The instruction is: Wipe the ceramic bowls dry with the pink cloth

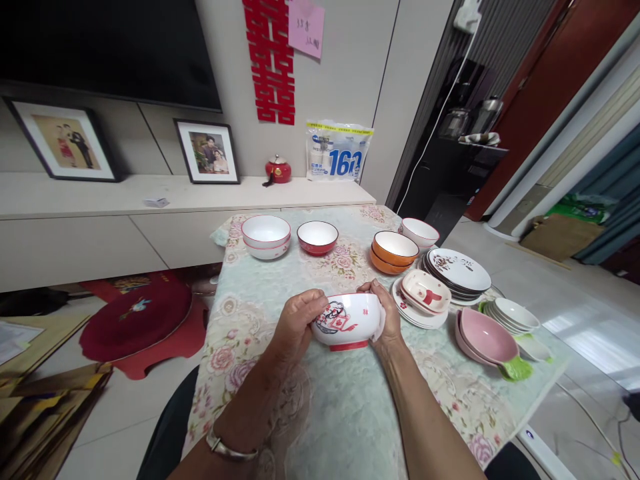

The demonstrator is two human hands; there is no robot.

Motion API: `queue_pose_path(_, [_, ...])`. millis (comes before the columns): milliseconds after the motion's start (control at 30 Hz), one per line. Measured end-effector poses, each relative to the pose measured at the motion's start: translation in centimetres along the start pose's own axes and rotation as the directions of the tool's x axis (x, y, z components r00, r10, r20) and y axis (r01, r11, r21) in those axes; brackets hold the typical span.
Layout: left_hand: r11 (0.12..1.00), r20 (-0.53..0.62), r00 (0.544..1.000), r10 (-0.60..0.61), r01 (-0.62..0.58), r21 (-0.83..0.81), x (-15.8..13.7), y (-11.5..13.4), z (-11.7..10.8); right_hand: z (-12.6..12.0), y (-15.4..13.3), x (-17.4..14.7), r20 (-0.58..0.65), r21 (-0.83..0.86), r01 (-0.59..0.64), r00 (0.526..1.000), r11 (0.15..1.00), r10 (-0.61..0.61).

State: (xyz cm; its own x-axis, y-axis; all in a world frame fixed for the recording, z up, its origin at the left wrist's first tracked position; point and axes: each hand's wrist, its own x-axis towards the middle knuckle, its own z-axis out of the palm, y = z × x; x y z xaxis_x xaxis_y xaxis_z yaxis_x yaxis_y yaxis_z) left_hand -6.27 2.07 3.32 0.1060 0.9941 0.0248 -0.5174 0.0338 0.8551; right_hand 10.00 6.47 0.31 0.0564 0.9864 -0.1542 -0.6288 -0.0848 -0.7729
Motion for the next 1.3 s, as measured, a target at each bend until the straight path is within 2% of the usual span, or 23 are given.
queue_pose_path(967, [0.997,0.035,0.999,0.011,-0.014,0.082,0.0,0.1,-0.04,0.18,-0.22,-0.26,0.034,0.018,-0.065,0.997,0.998,0.064])
queue_pose_path(1300, [0.998,0.036,0.999,-0.013,0.01,0.066,-0.18,0.4,0.1,0.2,-0.21,-0.23,0.048,0.008,-0.047,0.998,0.999,0.047])
